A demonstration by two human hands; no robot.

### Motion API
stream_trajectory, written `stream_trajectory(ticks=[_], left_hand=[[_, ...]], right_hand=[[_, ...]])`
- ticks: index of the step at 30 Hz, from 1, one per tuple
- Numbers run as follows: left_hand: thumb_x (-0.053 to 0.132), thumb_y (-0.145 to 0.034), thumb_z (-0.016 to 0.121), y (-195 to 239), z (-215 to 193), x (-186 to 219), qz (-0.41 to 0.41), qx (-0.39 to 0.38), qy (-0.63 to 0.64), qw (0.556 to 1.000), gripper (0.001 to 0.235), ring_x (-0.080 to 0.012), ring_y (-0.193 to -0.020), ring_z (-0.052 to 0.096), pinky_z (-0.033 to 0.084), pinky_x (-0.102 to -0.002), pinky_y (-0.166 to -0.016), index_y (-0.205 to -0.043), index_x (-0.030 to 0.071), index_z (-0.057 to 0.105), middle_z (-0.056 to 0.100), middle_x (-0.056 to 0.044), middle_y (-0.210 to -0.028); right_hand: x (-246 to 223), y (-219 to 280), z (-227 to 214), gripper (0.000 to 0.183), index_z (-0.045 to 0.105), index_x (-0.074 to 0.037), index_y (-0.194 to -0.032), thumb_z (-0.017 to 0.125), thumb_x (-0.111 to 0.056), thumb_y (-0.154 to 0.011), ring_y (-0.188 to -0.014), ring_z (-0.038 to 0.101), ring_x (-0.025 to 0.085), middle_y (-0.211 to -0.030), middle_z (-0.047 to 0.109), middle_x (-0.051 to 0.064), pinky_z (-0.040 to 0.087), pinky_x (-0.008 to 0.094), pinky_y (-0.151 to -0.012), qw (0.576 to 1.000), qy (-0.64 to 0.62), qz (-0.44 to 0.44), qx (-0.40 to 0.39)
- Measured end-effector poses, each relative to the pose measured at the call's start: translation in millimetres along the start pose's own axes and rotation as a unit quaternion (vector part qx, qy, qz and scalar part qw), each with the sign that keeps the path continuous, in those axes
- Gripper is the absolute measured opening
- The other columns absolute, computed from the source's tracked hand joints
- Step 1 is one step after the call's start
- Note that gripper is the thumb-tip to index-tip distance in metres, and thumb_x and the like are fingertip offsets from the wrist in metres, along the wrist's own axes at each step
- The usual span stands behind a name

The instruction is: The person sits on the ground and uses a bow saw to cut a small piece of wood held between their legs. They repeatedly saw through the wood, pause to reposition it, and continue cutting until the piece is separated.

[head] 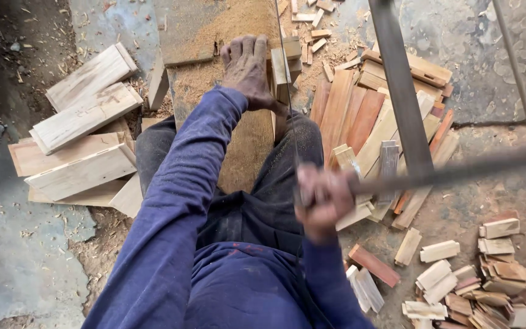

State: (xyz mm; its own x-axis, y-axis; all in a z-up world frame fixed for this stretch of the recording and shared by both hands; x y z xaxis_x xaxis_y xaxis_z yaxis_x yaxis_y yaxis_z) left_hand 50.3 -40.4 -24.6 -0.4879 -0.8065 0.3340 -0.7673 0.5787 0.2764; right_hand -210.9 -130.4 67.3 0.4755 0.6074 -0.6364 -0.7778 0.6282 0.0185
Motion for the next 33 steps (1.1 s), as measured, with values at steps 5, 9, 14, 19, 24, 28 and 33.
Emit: stream_trajectory(ticks=[5,9,14,19,24,28,33], left_hand=[[0.089,-0.038,0.090,5.1,-7.6,6.2,-0.004,-0.003,-0.004,1.000,0.157,-0.0394,-0.133,0.027,0.017,-0.057,-0.113,-0.150,0.003,0.020,0.034,-0.021,-0.136],[0.092,-0.041,0.087,-4.1,0.6,-0.1,-0.014,-0.024,-0.017,0.999,0.156,-0.0382,-0.130,0.030,0.020,-0.055,-0.111,-0.150,0.002,0.020,0.035,-0.021,-0.133],[0.089,-0.041,0.087,-5.2,7.7,-2.8,-0.014,-0.018,-0.025,0.999,0.155,-0.0370,-0.130,0.030,0.020,-0.054,-0.111,-0.152,0.004,0.020,0.035,-0.020,-0.133],[0.088,-0.038,0.091,-0.2,-3.3,3.1,-0.016,-0.024,-0.005,1.000,0.157,-0.0392,-0.131,0.026,0.016,-0.056,-0.109,-0.150,0.005,0.018,0.032,-0.021,-0.135],[0.088,-0.044,0.088,1.5,6.1,1.8,-0.020,-0.034,-0.008,0.999,0.151,-0.0385,-0.136,0.027,0.017,-0.057,-0.114,-0.150,0.005,0.021,0.034,-0.020,-0.138],[0.086,-0.041,0.088,-2.8,-0.8,1.2,-0.016,-0.021,0.013,1.000,0.153,-0.0372,-0.136,0.028,0.017,-0.057,-0.114,-0.152,0.004,0.020,0.035,-0.020,-0.137],[0.089,-0.038,0.086,0.8,-1.8,1.9,-0.022,-0.043,0.002,0.999,0.158,-0.0392,-0.134,0.027,0.015,-0.060,-0.111,-0.154,0.004,0.019,0.034,-0.021,-0.136]], right_hand=[[37.0,-69.5,22.5,0.020,0.044,-0.015,-0.086,0.060,-0.012,-0.097,-0.050,0.042,0.015,-0.060,0.039,-0.002,0.047,0.042,-0.077,0.999,0.026,0.010,-0.019],[-15.4,5.1,15.3,0.023,0.043,-0.017,-0.085,0.059,-0.014,-0.101,-0.053,0.041,0.012,-0.059,0.039,-0.002,0.044,0.041,-0.078,0.999,0.038,0.008,0.029],[-83.6,102.0,-3.9,0.023,0.044,-0.014,-0.083,0.062,-0.014,-0.098,-0.051,0.041,0.013,-0.059,0.038,-0.003,0.042,0.040,-0.081,0.998,-0.030,0.037,0.028],[-32.9,40.4,-11.1,0.024,0.042,-0.016,-0.082,0.057,-0.014,-0.101,-0.051,0.037,0.014,-0.057,0.036,-0.002,0.043,0.037,-0.077,0.996,-0.081,0.028,-0.007],[43.1,-87.6,33.3,0.017,0.047,-0.013,-0.084,0.059,-0.011,-0.096,-0.050,0.044,0.017,-0.060,0.041,0.000,0.048,0.041,-0.078,0.998,-0.006,0.050,0.022],[12.3,-29.1,18.4,0.039,0.045,-0.012,-0.071,0.059,-0.013,-0.108,-0.045,0.041,0.015,-0.058,0.039,0.001,0.039,0.035,-0.065,0.998,-0.002,0.053,-0.017],[-89.5,80.6,29.5,0.024,0.043,-0.013,-0.083,0.061,-0.019,-0.098,-0.048,0.039,0.014,-0.059,0.040,-0.002,0.042,0.038,-0.078,0.999,0.010,0.039,0.022]])
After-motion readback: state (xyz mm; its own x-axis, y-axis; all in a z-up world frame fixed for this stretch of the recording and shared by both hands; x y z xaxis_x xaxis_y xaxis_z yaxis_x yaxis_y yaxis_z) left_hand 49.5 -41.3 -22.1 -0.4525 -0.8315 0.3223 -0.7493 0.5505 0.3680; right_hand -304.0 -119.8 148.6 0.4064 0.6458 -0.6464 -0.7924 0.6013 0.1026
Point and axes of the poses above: each hand's wrist, its own y-axis away from the middle knuckle, its own z-axis out of the palm, x = y × z, the point moved 7 cm from there along -y, towards the middle knuckle
